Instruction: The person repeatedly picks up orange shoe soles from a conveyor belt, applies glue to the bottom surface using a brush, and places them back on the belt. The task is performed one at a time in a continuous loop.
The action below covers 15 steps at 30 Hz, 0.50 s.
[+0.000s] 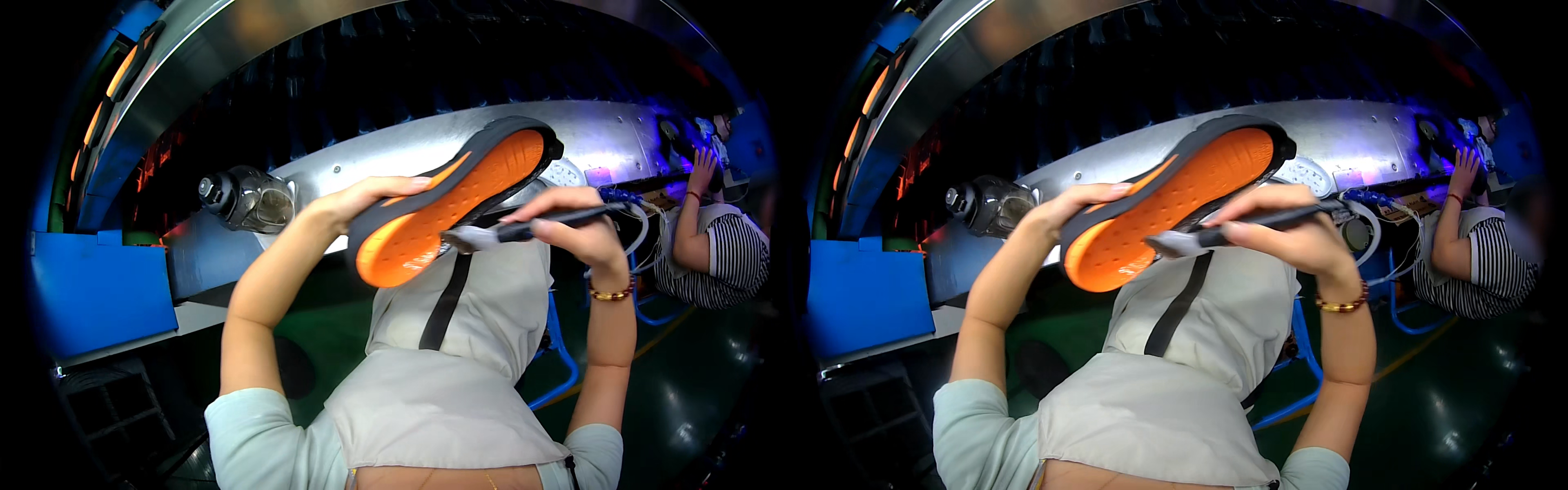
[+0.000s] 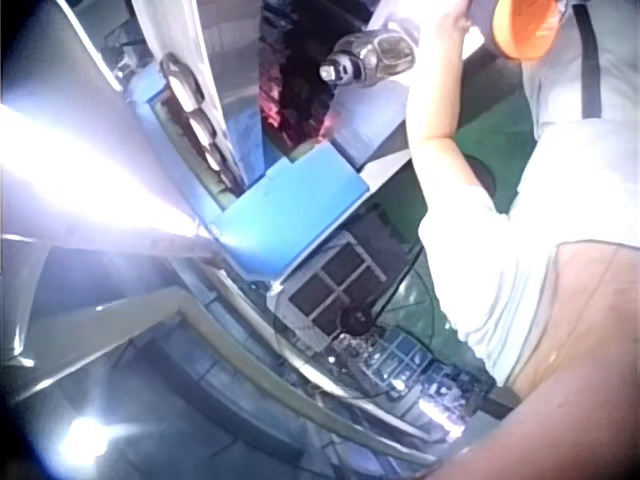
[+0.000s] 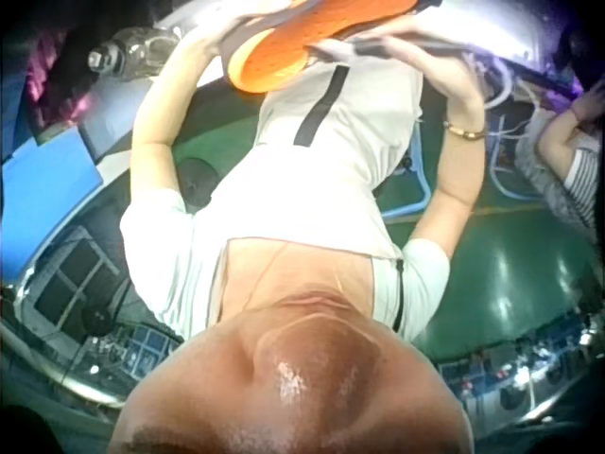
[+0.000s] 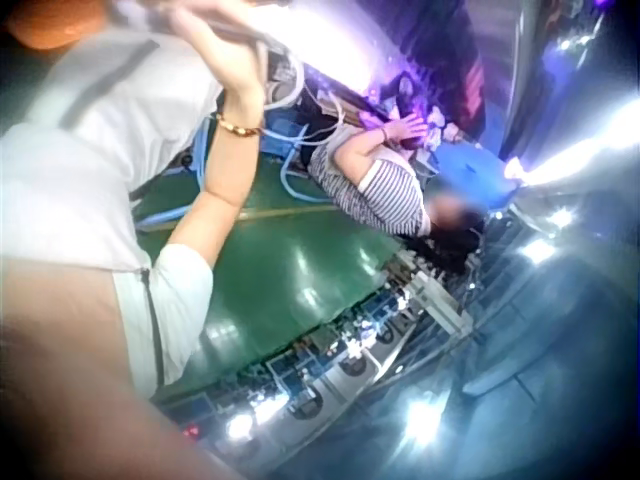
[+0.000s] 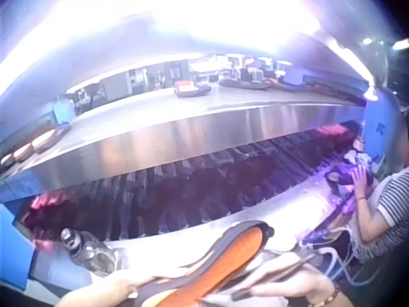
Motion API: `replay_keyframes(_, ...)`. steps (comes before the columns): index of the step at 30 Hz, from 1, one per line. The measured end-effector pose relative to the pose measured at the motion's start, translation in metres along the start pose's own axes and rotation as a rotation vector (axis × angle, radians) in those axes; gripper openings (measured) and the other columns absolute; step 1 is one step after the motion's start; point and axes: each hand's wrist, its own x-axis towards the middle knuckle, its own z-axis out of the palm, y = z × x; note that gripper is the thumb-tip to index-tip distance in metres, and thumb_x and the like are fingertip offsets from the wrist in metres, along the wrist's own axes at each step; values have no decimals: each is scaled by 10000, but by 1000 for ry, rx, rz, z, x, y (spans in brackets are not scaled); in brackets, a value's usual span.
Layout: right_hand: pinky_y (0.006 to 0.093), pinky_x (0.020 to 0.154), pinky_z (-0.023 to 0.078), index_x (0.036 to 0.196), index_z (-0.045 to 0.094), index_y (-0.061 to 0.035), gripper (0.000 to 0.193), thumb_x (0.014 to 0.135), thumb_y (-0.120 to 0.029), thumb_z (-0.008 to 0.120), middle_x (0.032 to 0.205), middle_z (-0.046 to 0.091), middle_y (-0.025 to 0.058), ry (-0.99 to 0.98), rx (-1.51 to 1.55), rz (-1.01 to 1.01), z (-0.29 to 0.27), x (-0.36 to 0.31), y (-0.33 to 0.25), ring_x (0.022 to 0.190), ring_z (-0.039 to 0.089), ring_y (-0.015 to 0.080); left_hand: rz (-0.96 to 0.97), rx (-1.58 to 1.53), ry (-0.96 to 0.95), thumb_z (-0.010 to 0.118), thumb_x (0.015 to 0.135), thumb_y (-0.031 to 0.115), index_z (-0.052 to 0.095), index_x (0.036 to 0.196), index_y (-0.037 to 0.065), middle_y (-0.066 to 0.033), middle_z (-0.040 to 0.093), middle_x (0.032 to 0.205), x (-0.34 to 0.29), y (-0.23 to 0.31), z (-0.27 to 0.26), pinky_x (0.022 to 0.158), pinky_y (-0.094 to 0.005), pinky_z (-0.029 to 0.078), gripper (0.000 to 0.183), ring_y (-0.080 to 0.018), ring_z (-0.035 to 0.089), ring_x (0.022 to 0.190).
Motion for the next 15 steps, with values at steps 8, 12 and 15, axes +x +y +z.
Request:
replay_keyframes(8,171,449,433,652,533,40,195,763,-120,528,575,541,56,310,21,229,42,38,1,496,528,74,109,293,-40,442,795,387,535,889,-18,-135,562,841,26,1,13,753,-280,417,426,-186,552,764)
replay_keyframes(12,177,443,443,672,525,40,198,762,-137,520,575,538,63,332,37,300,43,46,6,498,532,85,108,277,25,433,800,389,531,918,-19,-134,560,850,30,-5,9,751,-265,419,436,-175,552,758)
replay_keyframes(15,181,417,434,647,514,25,222,771,-159,525,556,533,57,377,4,282,41,49,14,461,524,86,120,257,23,438,799,379,514,973,-17,-132,557,882,30,-5,9,745,-257,428,440,-169,553,776)
